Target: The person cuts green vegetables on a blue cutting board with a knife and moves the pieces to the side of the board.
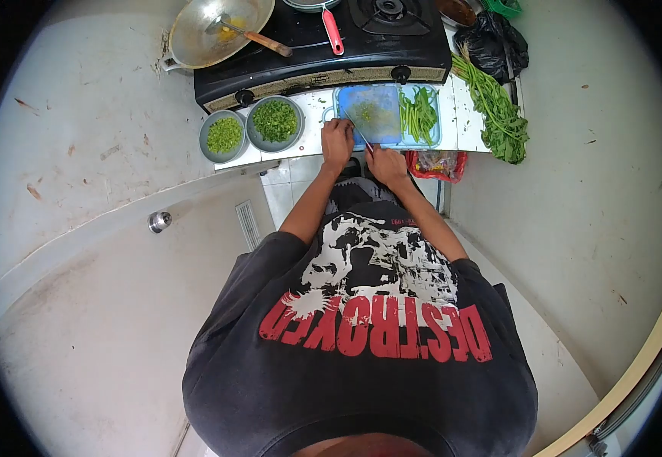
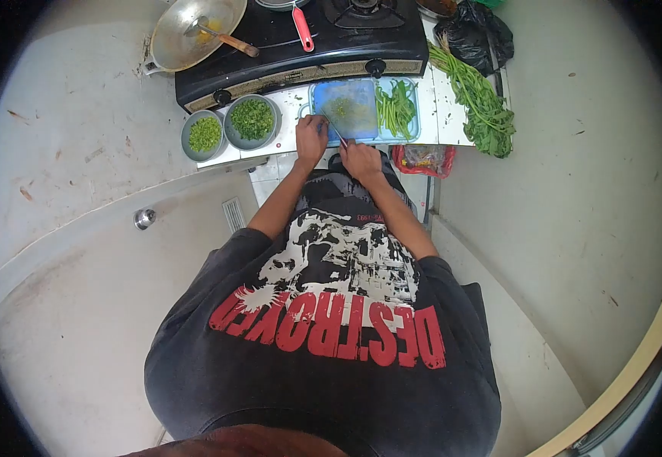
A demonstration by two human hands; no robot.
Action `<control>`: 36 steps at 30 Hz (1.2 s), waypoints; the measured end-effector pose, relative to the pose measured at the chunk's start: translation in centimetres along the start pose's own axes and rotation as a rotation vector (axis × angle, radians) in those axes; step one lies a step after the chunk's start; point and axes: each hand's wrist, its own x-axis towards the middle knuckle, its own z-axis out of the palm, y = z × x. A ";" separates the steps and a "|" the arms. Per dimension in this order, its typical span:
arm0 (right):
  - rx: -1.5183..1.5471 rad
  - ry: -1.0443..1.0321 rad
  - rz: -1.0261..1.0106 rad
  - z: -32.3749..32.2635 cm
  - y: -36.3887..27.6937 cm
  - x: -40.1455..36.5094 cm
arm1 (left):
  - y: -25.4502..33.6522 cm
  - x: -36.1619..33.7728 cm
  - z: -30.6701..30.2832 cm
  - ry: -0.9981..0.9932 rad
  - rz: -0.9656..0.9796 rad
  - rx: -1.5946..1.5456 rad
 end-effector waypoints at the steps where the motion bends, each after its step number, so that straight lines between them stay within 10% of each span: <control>1: 0.003 0.005 -0.007 0.1 0.3 -0.3 | 0.1 0.0 -0.1 -0.002 -0.010 0.009; 36: 0.079 0.001 0.106 -0.5 -0.1 -0.8 | -0.6 0.7 0.1 -0.063 0.045 -0.145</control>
